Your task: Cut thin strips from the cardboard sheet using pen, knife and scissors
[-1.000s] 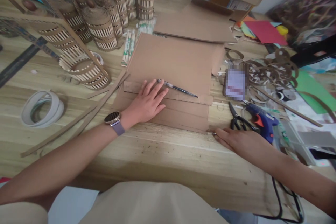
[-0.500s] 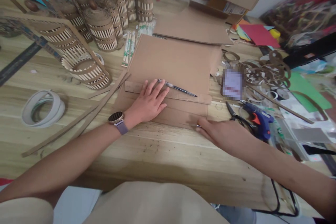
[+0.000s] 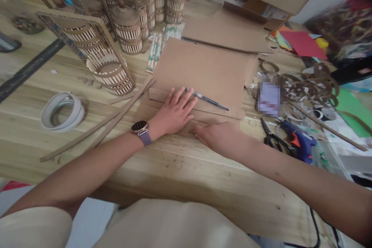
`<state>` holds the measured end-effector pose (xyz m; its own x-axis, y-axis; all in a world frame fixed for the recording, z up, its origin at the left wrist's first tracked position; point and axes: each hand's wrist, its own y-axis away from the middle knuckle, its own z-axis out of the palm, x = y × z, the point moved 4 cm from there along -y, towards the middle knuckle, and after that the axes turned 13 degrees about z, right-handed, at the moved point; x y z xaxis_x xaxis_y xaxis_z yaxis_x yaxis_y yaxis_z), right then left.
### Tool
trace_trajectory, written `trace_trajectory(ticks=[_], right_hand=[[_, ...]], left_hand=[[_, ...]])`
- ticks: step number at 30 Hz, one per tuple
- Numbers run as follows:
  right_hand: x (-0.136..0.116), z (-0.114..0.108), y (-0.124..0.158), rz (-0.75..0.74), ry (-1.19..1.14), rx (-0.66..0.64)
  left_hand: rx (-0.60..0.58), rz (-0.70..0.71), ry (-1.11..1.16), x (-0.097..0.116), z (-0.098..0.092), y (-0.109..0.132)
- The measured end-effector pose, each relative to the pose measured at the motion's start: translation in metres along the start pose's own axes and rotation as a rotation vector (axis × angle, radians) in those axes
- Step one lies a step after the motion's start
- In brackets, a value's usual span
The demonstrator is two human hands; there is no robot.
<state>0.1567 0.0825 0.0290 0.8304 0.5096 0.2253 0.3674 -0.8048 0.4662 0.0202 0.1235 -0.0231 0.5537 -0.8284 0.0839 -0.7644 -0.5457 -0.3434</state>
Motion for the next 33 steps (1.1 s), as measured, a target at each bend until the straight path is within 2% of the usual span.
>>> trace_trajectory(ticks=[3,9,13,18,23,33], right_hand=[[-0.005,-0.007,-0.001,-0.005,0.063,0.002],[-0.012,-0.017,-0.003,-0.007,0.176,-0.099],[-0.007,-0.008,-0.001,-0.008,0.172,-0.108],[0.006,0.004,0.007,-0.009,0.149,-0.048],[0.019,0.011,0.020,0.004,0.143,-0.061],[0.041,0.028,0.042,0.049,0.153,-0.067]], left_hand=[[0.006,0.003,0.003,0.001,0.001,0.000],[-0.013,0.010,-0.015,0.000,0.001,0.001],[-0.024,0.016,0.006,-0.001,0.000,0.003],[-0.060,0.005,-0.009,-0.001,-0.002,0.002],[-0.065,0.004,-0.012,-0.001,-0.001,0.002],[-0.019,0.018,0.018,-0.005,0.004,0.004]])
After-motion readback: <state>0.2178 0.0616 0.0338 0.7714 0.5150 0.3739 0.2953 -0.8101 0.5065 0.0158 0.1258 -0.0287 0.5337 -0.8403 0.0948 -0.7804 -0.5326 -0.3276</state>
